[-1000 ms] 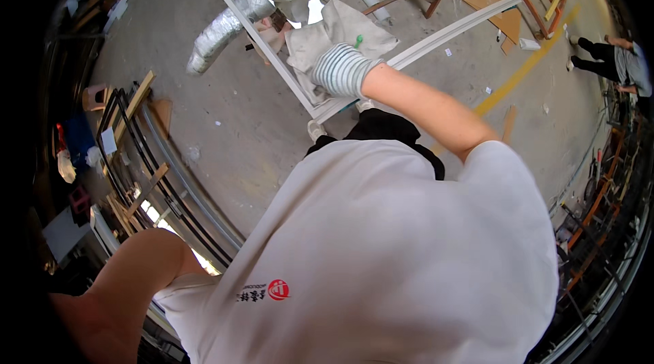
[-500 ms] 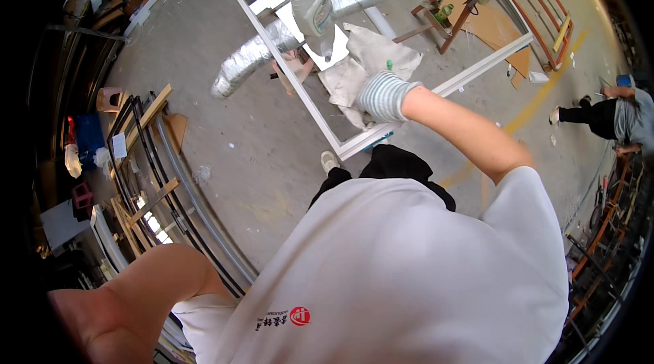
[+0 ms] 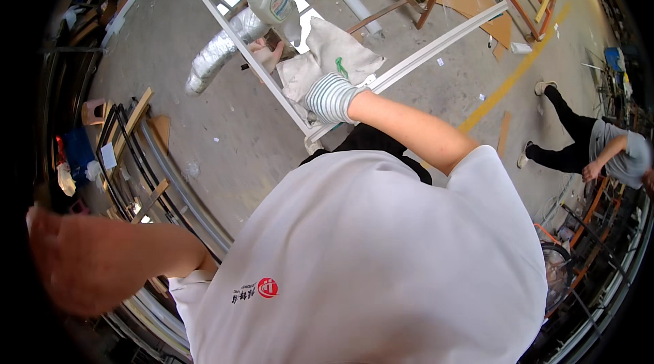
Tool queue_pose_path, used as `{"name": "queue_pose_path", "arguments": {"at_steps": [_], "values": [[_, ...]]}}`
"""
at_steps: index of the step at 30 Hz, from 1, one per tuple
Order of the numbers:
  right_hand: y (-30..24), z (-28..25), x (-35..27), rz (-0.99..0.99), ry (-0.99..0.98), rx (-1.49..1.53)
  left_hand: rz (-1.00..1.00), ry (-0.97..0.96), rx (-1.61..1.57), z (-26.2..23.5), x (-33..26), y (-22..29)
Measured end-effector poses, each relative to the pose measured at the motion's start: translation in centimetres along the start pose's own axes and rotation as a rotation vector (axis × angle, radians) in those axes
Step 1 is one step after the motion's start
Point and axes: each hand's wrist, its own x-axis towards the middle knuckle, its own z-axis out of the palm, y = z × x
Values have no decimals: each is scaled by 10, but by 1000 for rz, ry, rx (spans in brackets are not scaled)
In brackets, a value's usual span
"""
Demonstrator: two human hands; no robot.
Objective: The person cleans a glass pane within a metal frame by spraying liquid from a trigger bottle and wiping the surface with a cloth.
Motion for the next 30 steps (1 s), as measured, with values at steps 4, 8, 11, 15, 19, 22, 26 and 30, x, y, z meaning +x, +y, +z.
{"name": "queue_pose_path", "arguments": {"at_steps": [4, 8, 11, 15, 19, 22, 26, 30], "values": [[9, 41, 0, 295, 286, 237, -361, -174, 3, 65, -55, -22], [-1, 35, 13, 598, 565, 518, -514, -571, -57, 103, -121, -35], [1, 41, 11, 656, 833, 549, -496, -823, -164, 139, -178, -34], [-9, 48, -20, 598, 990, 492, -211, -983, -166, 171, -228, -30], [-38, 60, -72, 707, 1099, 609, -110, -1065, -263, 192, -229, -27], [-73, 79, -92, 860, 1053, 719, 13, -1068, -360, 201, -225, -33], [-112, 120, -104, 1020, 1021, 698, 59, -1109, -457, 207, -229, -35], [-127, 146, -99, 1055, 1120, 703, 64, -1091, -491, 205, -233, -37]]}}
